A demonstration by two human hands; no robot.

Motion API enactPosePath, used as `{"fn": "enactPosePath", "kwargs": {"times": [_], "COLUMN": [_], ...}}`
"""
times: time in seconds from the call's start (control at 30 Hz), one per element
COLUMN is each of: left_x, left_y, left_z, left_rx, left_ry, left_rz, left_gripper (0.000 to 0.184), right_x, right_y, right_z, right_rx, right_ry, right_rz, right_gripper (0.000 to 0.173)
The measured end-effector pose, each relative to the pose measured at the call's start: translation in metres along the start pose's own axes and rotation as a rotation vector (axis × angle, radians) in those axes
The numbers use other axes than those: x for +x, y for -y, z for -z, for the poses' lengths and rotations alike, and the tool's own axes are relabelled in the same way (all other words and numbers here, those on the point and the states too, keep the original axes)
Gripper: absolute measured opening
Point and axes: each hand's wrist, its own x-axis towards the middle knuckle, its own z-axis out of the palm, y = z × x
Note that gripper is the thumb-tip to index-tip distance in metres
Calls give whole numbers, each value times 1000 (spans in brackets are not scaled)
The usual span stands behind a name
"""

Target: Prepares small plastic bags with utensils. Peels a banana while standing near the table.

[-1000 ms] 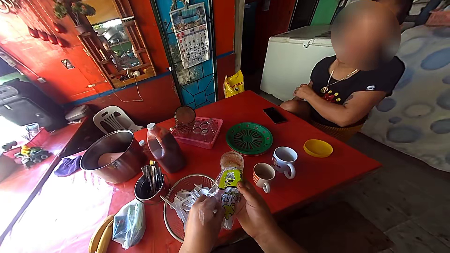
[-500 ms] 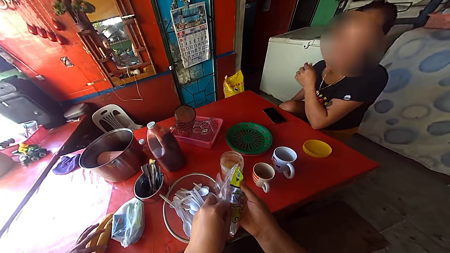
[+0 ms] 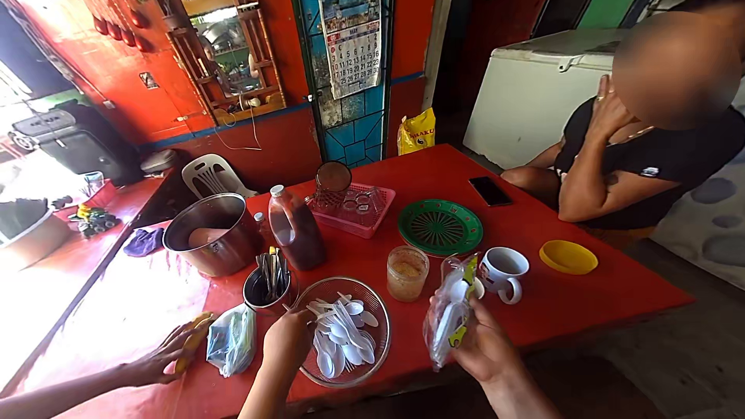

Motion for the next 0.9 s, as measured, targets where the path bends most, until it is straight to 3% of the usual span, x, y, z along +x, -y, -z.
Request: {"fn": "enactPosePath", "kwargs": {"times": [0.13, 0.27, 0.43, 0.53, 0.6, 0.67, 0.73, 0.9], "left_x": [18, 30, 38, 33, 29, 23, 8, -47], "left_y": [19, 39, 49, 51, 53, 43, 19, -49], "left_z": [-47, -86, -92, -86, -91, -86, -73, -31], "left_rx": [231, 270, 191, 114, 93, 40, -73, -296], "left_ry": [77, 6, -51, -248, -586, -847, -953, -810], "left_rz": [45, -173, -299, -428, -592, -655, -632, -547], "left_gripper": [33, 45, 26, 18, 16, 18, 23, 28], "right_x": [2, 4, 6, 8, 10, 11, 12, 11], "right_y": [3, -2, -8, -8, -8, -8, -8, -13], "right_z": [6, 6, 0, 1, 2, 2, 0, -12], "right_rx": [20, 6, -29, -25, -31, -21, -13, -98], "right_ry": [5, -30, -42, -48, -55, -40, -35, -73], "right_rz": [-19, -52, -80, -79, -82, -79, -59, 26], "right_gripper": [49, 48, 46, 46, 46, 47, 46, 42]}}
